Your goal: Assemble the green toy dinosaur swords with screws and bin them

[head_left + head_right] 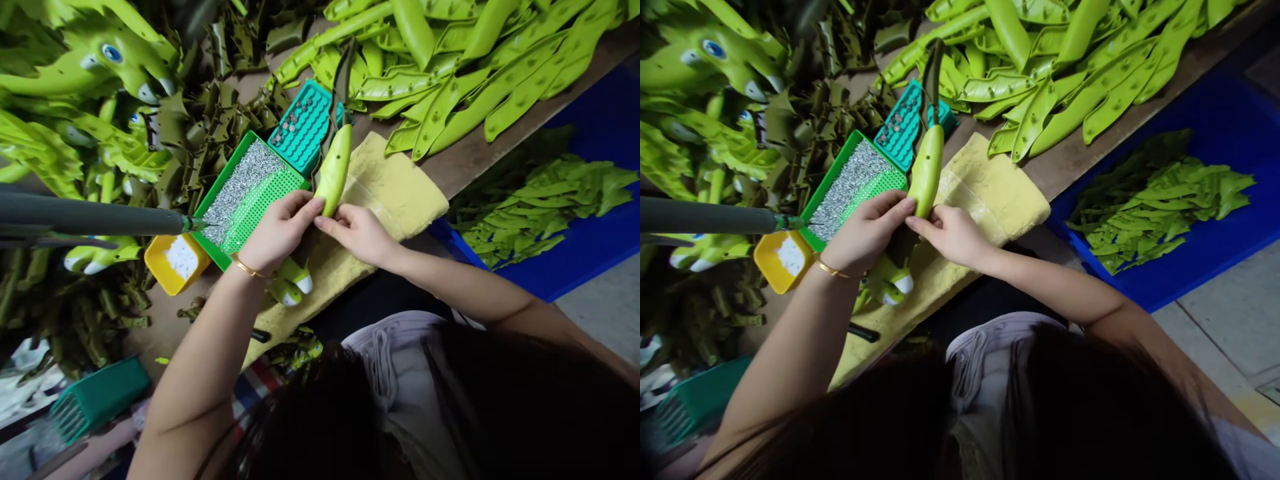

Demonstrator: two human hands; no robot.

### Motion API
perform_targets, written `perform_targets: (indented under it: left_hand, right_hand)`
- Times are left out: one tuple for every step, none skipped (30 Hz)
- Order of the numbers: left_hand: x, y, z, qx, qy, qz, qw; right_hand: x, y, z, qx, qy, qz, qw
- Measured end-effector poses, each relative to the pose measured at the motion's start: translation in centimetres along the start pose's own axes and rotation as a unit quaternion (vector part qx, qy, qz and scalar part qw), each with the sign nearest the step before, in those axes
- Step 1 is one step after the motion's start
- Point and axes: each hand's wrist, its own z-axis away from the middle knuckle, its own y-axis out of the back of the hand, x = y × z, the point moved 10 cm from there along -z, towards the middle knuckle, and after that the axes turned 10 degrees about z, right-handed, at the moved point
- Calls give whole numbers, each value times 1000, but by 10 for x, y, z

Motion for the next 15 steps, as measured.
perform_targets:
  left_hand:
    - [-3,-2,1,-9,10,19,1000]
    - [-7,-4,2,-17,20,41,999]
    - [-9,-5,3,-21,28,60,998]
    - [-11,-5,3,-22,32,75,996]
    - [-12,-5,3,-18,31,83,996]
    - [-12,-5,3,-15,28,86,996]
    - [-12,-5,2,-13,23,86,996]
    - [-12,-6,1,-13,18,82,996]
    - [-13,-8,0,-16,14,72,997]
    - [-14,-10,0,-21,8,51,998]
    - [-14,-12,1,-28,-3,16,999]
    - [-14,-13,4,-29,-19,-31,999]
    - [-13,-13,8,-22,-40,-85,995]
    - [-12,-12,14,-4,-64,-142,988]
    - [-11,-10,21,20,-89,-201,975]
  right_hand:
    - [0,-3,1,10,-1,-12,1000]
    - [0,-6,2,17,0,-22,1000]
    - [-1,-7,2,25,4,-29,999]
    - [-2,-8,2,35,10,-36,999]
    - [-2,-8,2,47,18,-44,998]
    - [-1,-8,2,57,24,-54,997]
    - [2,-8,3,67,28,-63,995]
    - [5,-6,4,74,27,-67,995]
    - [9,-3,7,77,23,-61,995]
    - [12,0,9,67,16,-39,997]
    - [13,2,11,36,8,2,999]
    - [11,3,13,-11,1,59,998]
    - [4,5,14,-58,4,123,991]
    - [-8,10,13,-89,18,182,979]
    - [-28,17,9,-92,49,227,968]
